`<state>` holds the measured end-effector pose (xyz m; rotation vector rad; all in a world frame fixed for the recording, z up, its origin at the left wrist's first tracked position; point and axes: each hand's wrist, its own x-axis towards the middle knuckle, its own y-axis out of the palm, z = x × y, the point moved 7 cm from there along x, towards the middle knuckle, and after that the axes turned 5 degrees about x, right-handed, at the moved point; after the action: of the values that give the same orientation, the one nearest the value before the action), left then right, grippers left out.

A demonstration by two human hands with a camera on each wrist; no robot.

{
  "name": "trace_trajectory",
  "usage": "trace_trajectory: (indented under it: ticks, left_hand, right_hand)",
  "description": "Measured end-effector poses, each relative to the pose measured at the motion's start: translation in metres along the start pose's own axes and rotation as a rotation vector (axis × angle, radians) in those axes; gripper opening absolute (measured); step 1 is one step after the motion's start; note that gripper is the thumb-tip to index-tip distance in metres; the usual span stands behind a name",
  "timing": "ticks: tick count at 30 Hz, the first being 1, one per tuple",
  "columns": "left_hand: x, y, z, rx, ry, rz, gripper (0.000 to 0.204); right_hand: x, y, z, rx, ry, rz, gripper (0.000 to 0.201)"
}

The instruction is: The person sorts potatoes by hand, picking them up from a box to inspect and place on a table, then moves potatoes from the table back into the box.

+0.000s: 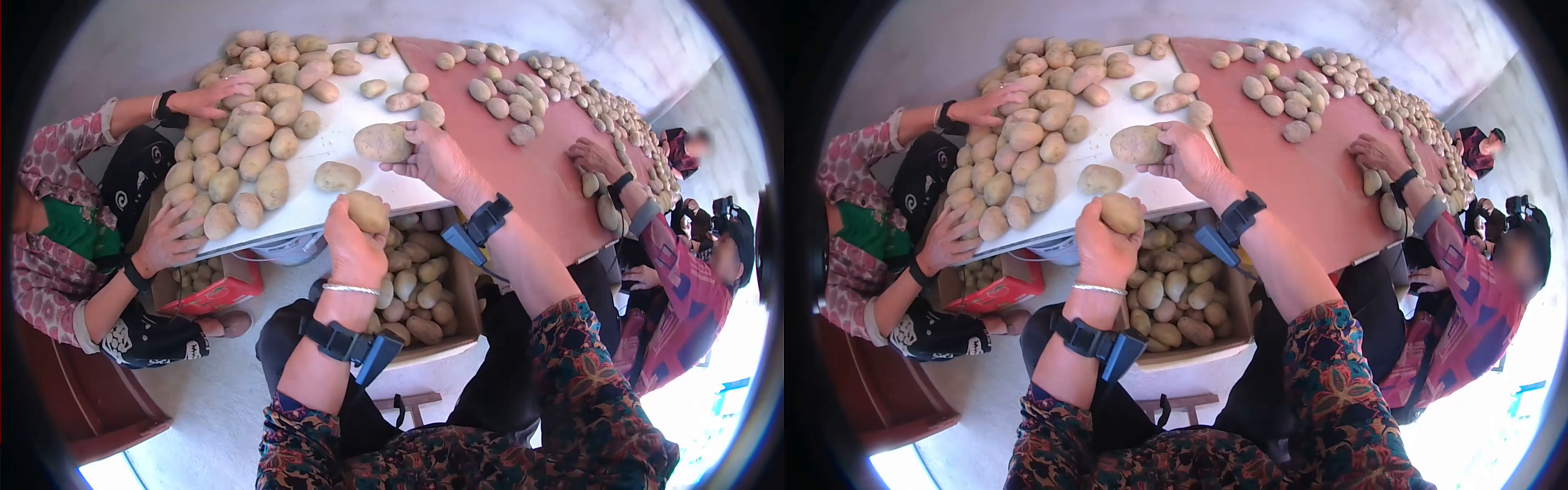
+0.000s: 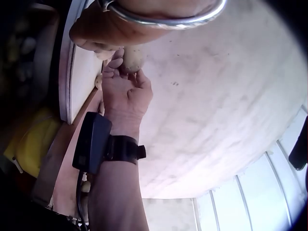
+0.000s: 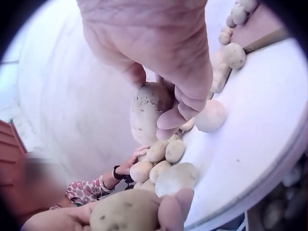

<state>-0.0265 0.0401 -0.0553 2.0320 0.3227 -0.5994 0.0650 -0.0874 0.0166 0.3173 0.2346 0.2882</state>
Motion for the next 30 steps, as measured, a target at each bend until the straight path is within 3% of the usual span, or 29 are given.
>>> trace_trajectory:
  ticks: [4,6,11,23,28,30]
  left_hand:
    - [-0.01,0.013,0.003,0.021,-0.065,0.084,0.041]
    - [-0.014,0.023,0.002,0.081,-0.015,0.134,0.043]
    - [-0.018,0.028,0.013,0.241,-0.058,0.221,0.03]
    - [-0.014,0.032,0.033,0.354,-0.044,0.279,0.03]
    - [-0.018,0.037,0.039,0.38,-0.028,0.284,0.028]
    - [-0.023,0.042,0.04,0.388,-0.025,0.271,0.028]
  right_hand:
    - [-0.046,-0.002,-0.007,0.087,-0.026,0.022,0.043]
    - [-0.067,-0.004,-0.006,0.144,-0.071,-0.006,0.044]
    - [-0.101,-0.013,0.002,0.079,-0.1,-0.001,0.046]
    - [-0.127,-0.04,0.007,-0.13,-0.117,-0.062,0.049]
    - [-0.132,-0.046,0.005,-0.375,-0.048,-0.063,0.053]
    - [-0.129,-0.05,0.0,-0.309,-0.063,-0.08,0.052]
